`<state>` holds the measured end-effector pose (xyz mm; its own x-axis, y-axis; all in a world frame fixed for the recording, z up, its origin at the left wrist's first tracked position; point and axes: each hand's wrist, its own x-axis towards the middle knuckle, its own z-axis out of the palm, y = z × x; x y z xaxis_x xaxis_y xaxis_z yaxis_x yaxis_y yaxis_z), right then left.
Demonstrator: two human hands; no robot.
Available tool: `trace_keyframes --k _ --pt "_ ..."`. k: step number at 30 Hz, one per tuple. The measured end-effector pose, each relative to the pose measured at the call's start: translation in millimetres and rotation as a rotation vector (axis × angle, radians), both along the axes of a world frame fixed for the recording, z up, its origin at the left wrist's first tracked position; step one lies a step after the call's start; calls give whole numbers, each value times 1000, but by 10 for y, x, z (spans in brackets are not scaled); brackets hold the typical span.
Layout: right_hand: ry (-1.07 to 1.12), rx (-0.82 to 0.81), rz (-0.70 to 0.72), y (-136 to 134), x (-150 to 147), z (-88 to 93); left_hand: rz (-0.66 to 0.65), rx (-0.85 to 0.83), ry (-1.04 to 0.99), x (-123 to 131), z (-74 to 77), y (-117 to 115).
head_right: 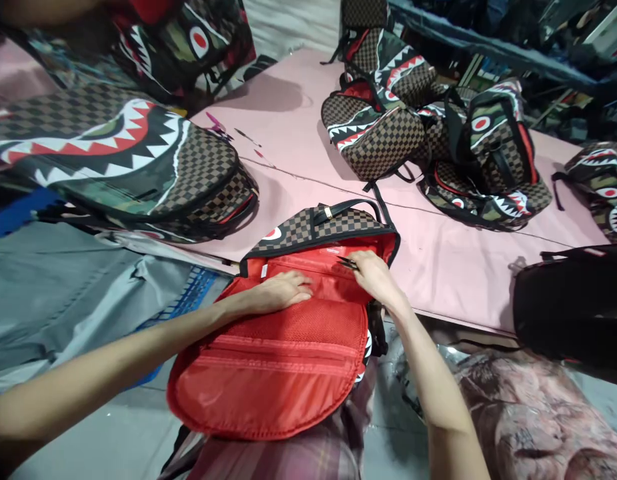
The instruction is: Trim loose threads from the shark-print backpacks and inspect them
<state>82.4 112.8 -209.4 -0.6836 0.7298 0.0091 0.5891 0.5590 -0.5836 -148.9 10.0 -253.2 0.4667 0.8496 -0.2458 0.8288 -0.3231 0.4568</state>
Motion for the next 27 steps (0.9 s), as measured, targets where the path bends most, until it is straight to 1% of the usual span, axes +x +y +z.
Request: trace_keyframes --k 1,2,3,4,5,7,8,10,12,14,16,19,21,24,27 --pt "-24 -65 65 101 -96 -6 33 -15 26 19 12 47" --pt "-4 -147 119 203 -207 4 69 -54 56 34 34 97" --pt "70 -230 155 305 -330 32 96 -115 80 44 62 147" --pt "200 -297 162 405 -458 81 104 -188 95 47 91 191" --pt "366 -348 142 502 -582 148 87 -265 99 44 119 229" --pt "683 -421 47 680 -789 309 25 -371 83 28 156 277" --pt "777 -463 2 758 -861 386 1 -399 74 18 163 289" --pt "840 -554 -51 880 -925 490 -6 -427 67 4 163 301" --pt "841 -627 -74 948 -896 513 5 -441 73 3 152 304" --pt "855 -662 -97 965 -818 478 3 -450 82 7 144 306" --pt "865 -668 -105 946 -747 433 1 -454 86 11 141 307" --pt "875 -628 -95 894 -718 413 -17 -459 93 10 138 307" --pt "885 -601 -93 856 -735 443 -22 -459 93 4 129 306" --pt "862 -589 -96 797 -715 541 15 -448 66 -13 97 305" --pt "852 -513 -139 743 -505 641 41 -419 41 -33 49 295"
